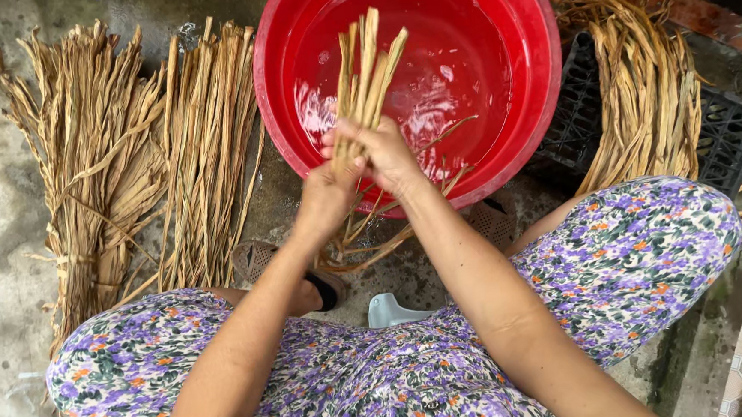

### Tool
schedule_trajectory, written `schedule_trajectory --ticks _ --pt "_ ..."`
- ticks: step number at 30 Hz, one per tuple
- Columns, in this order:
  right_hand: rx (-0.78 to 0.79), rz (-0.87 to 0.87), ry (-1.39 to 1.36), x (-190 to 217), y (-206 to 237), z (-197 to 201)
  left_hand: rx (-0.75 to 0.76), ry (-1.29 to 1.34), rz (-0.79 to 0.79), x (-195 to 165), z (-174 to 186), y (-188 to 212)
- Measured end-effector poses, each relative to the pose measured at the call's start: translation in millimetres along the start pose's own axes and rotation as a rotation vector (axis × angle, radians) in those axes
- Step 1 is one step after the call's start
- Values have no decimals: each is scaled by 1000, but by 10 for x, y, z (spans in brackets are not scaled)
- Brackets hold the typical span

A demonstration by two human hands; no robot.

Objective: The person sits in front of a red basin of water and washes dried palm leaf strips, dipping each strip in the water and rubbing it by hand. They take strips one at a time from piles on the ground, work the wet strips with both hands, and place them back on the piles beside the basin.

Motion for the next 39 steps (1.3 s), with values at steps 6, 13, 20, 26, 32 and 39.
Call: schedule_trajectory --ticks 6,13,20,26,32,39 --pt "-6 153 -246 257 -225 607 110 -77 -103 96 -181 247" --pt "-214 374 -70 562 80 587 22 -8 -13 -220 223 67" --pt "-408 804 751 730 548 226 16 -173 -98 -341 116 112" --pt "-563 380 1084 757 654 16 -6 -647 -494 -436 107 220" --pt "-517 485 896 744 513 109 51 -584 -438 -495 109 255" --pt "-693 631 661 955 477 544 210 -322 -150 -376 166 240"
Point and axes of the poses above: each hand's wrist, its own y-axis away from the middle knuckle, its own z-axis out of the back of the hand, x = y × z, the point moved 1 cm from there along -y, towards the middle knuckle, and after that the axes turned 14 degrees about -z, right-handed, at the moved point
